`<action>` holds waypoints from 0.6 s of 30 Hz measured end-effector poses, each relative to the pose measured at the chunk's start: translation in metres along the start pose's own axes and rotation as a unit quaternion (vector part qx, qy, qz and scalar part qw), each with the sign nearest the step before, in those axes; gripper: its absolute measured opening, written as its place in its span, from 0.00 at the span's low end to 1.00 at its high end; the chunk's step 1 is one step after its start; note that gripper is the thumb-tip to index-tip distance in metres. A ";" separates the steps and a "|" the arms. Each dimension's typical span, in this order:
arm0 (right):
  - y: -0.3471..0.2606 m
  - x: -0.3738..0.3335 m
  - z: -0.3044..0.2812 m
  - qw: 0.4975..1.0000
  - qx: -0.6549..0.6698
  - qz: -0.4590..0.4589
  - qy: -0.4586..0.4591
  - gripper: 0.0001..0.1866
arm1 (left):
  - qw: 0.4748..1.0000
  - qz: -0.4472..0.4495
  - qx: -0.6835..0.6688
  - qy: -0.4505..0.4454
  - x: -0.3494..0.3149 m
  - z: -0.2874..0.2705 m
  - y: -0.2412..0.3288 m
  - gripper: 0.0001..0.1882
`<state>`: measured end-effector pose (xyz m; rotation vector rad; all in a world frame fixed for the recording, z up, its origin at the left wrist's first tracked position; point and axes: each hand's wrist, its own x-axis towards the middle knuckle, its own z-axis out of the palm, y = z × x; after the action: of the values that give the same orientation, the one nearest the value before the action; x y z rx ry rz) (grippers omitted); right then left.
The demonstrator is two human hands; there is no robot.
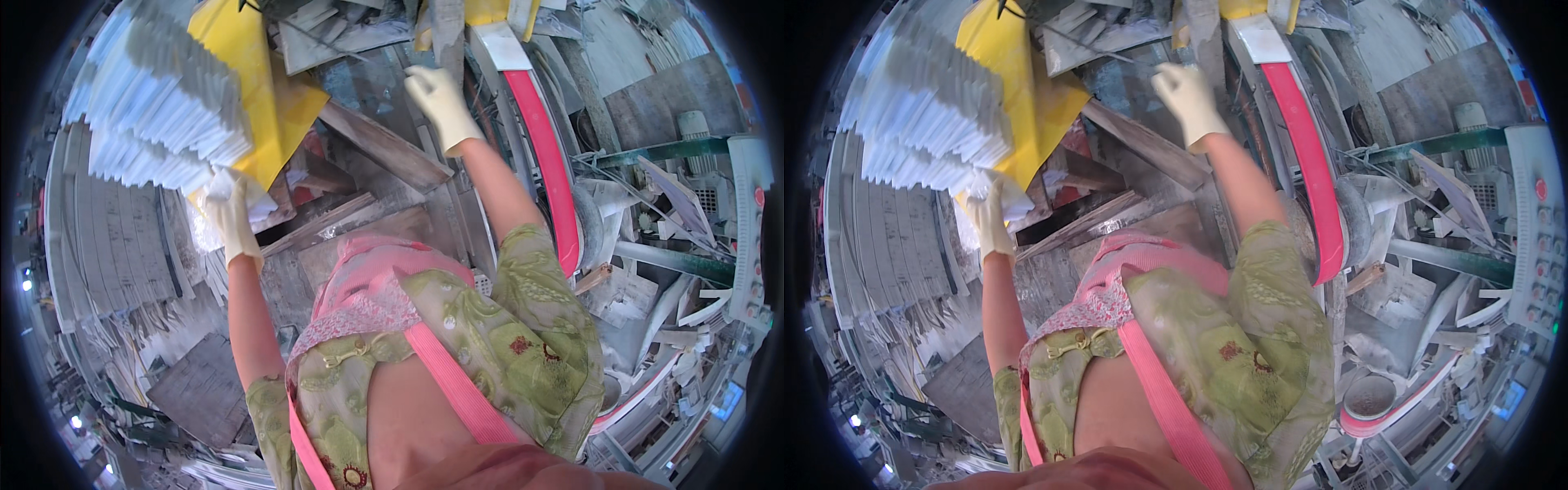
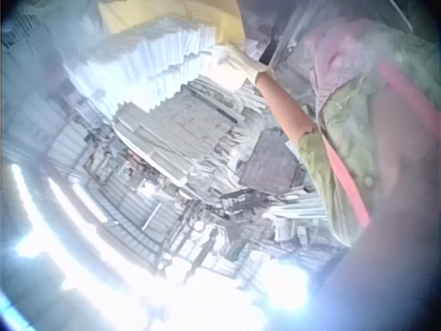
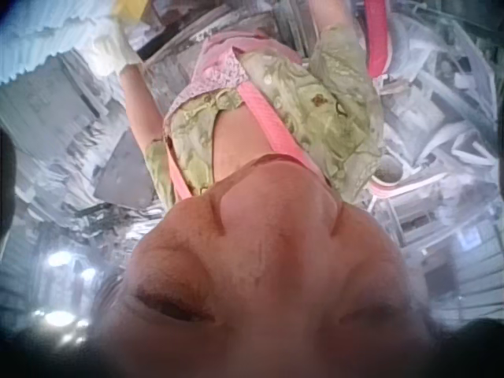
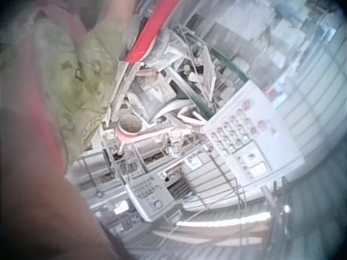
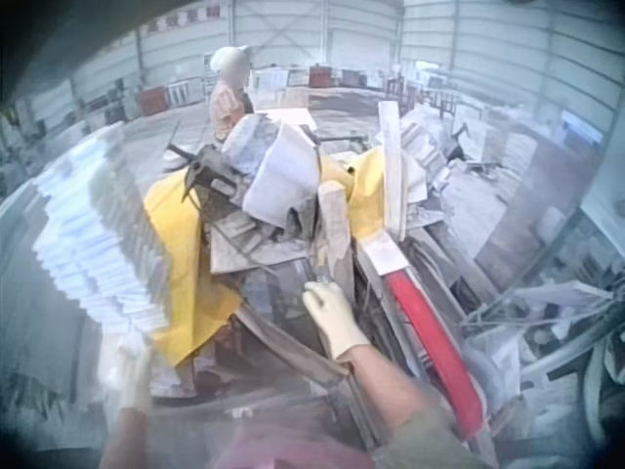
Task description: The person picks up white rectangular boards from a cluttered pile and stacks them neatly on a yellow platform. They repeatedly lift, align, and place the boards, occasionally moving other debris aside to access more boards.
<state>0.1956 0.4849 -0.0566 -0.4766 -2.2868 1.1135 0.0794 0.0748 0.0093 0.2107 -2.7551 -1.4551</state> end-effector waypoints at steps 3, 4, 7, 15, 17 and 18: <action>0.071 0.026 -0.076 0.966 -0.215 0.043 0.138 0.24 | 0.997 -0.044 -0.049 -0.026 -0.005 -0.001 0.002 0.37; 0.092 0.038 -0.091 0.945 -0.279 0.050 0.163 0.26 | 0.998 -0.032 -0.055 -0.029 -0.003 0.000 0.002 0.39; 0.136 0.069 -0.122 0.887 -0.446 0.017 0.121 0.31 | 0.999 -0.039 -0.030 -0.023 0.007 0.001 -0.005 0.40; 0.155 0.151 -0.107 0.857 -0.450 0.220 0.125 0.43 | 0.997 -0.039 -0.058 -0.013 0.025 -0.003 -0.034 0.40; 0.156 0.158 -0.099 0.836 -0.482 0.214 0.153 0.43 | 0.998 -0.044 -0.053 -0.009 0.024 -0.003 -0.031 0.41; 0.159 0.159 -0.097 0.832 -0.487 0.226 0.143 0.43 | 0.998 -0.040 -0.038 -0.004 0.022 -0.003 -0.027 0.41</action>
<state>0.1418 0.7221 -0.0836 -1.5105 -2.3571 -0.0949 0.0605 0.0547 -0.0125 0.3186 -2.7210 -1.5803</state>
